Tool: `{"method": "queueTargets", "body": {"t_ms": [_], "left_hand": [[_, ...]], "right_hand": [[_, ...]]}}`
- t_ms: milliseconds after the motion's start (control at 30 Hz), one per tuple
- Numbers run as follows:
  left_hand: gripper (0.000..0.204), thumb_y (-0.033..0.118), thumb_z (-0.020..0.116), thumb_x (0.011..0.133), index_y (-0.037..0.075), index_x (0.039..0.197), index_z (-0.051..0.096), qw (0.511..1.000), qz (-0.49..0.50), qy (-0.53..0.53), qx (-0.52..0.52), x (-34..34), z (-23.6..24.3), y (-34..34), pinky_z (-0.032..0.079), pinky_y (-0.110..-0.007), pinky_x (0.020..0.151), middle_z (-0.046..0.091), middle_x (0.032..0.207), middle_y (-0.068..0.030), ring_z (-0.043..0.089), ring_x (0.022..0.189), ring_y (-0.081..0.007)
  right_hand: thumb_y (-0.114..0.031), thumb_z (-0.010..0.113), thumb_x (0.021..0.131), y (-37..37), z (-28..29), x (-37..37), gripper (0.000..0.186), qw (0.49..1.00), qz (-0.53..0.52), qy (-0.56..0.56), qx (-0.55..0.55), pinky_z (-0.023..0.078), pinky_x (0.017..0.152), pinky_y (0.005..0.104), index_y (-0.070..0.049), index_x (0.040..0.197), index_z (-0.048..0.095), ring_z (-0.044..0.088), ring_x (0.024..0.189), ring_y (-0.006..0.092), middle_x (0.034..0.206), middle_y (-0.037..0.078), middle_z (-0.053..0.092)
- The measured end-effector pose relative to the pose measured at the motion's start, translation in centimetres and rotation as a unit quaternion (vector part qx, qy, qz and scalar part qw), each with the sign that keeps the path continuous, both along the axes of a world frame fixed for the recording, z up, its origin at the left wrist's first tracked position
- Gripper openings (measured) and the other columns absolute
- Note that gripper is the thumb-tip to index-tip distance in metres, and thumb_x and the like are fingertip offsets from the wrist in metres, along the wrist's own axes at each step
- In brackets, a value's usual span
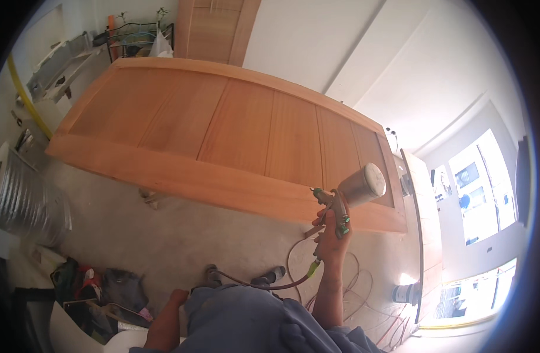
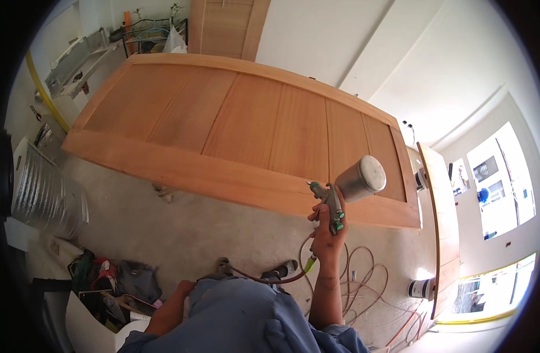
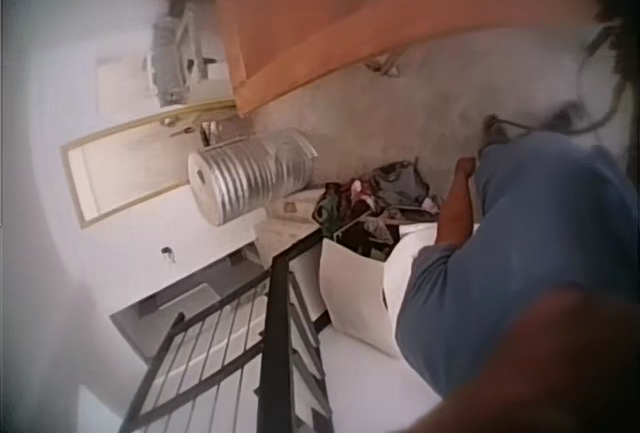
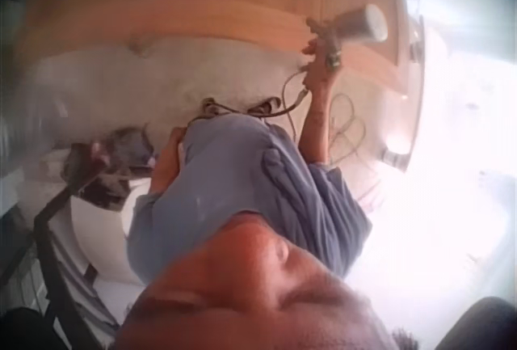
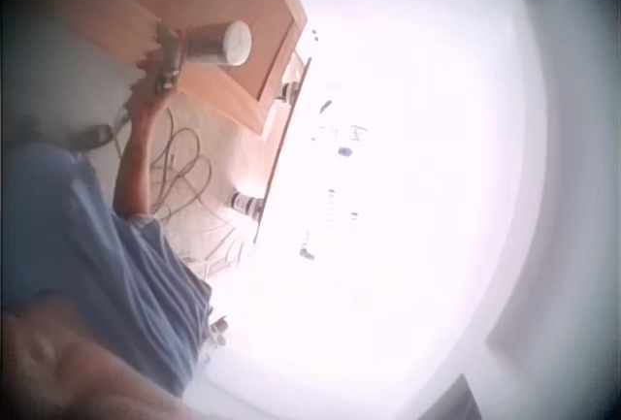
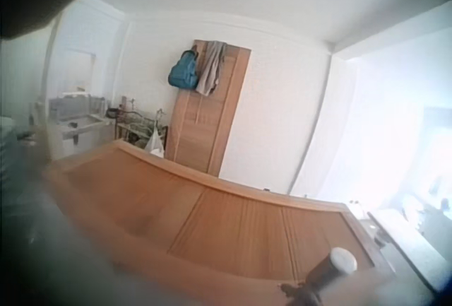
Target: The person sprays a finish onto a large wooden door using a spray gun. They move the spray gun across the surface and occasionally touch the wood with their left hand to check the finish.
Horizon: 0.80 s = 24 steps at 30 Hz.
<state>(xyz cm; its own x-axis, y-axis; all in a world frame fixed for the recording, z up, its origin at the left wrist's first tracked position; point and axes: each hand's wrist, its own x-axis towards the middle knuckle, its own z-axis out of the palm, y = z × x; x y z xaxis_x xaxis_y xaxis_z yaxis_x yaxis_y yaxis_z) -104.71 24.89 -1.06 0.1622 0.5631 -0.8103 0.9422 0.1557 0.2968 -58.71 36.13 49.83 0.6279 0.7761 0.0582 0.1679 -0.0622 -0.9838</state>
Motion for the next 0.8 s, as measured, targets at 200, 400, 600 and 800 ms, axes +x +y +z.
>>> {"method": "queueTargets", "body": {"t_ms": [200,400,600,800], "left_hand": [[0.035,0.028,0.053,0.101,0.011,0.121,0.077,0.971,-0.176,-0.04,0.156,0.1,-2.7,1.1,0.059,-0.056,0.089,0.078,0.111,-0.0223,0.075,0.104,-0.0432],[0.035,0.023,0.057,0.096,0.019,0.122,0.079,0.969,-0.187,-0.019,0.159,0.5,-2.1,1.2,0.06,-0.053,0.093,0.079,0.118,-0.0147,0.077,0.106,-0.0377],[0.038,0.023,0.055,0.097,0.02,0.129,0.075,0.969,-0.132,-0.065,0.2,-2.2,-3.7,0.5,0.059,-0.055,0.092,0.078,0.119,-0.0166,0.075,0.109,-0.0401],[0.035,0.027,0.055,0.099,0.019,0.125,0.077,0.961,-0.243,-0.009,0.135,-1.4,0.4,1.9,0.059,-0.056,0.092,0.078,0.117,-0.0196,0.076,0.104,-0.0425]], "right_hand": [[-0.021,0.057,0.112,-4.6,-0.8,7.0,0.052,0.982,-0.154,-0.11,-0.023,0.05,0.06,0.0236,-0.009,0.162,0.05,0.062,0.081,0.0067,0.101,0.0,0.068],[-0.019,0.059,0.111,-7.7,-3.9,10.2,0.051,0.971,-0.19,-0.146,-0.009,0.052,0.069,0.0254,-0.007,0.16,0.052,0.059,0.082,0.008,0.106,0.003,0.07],[-0.02,0.061,0.11,-7.5,-1.0,4.4,0.053,0.993,-0.054,-0.043,-0.098,0.047,0.058,0.0244,-0.011,0.161,0.053,0.061,0.079,0.0074,0.1,0.001,0.068],[-0.003,0.066,0.106,-6.8,-3.0,0.5,0.055,0.987,0.137,0.02,-0.078,0.053,0.079,0.0251,-0.005,0.159,0.053,0.063,0.084,0.0078,0.098,0.003,0.072]]}}
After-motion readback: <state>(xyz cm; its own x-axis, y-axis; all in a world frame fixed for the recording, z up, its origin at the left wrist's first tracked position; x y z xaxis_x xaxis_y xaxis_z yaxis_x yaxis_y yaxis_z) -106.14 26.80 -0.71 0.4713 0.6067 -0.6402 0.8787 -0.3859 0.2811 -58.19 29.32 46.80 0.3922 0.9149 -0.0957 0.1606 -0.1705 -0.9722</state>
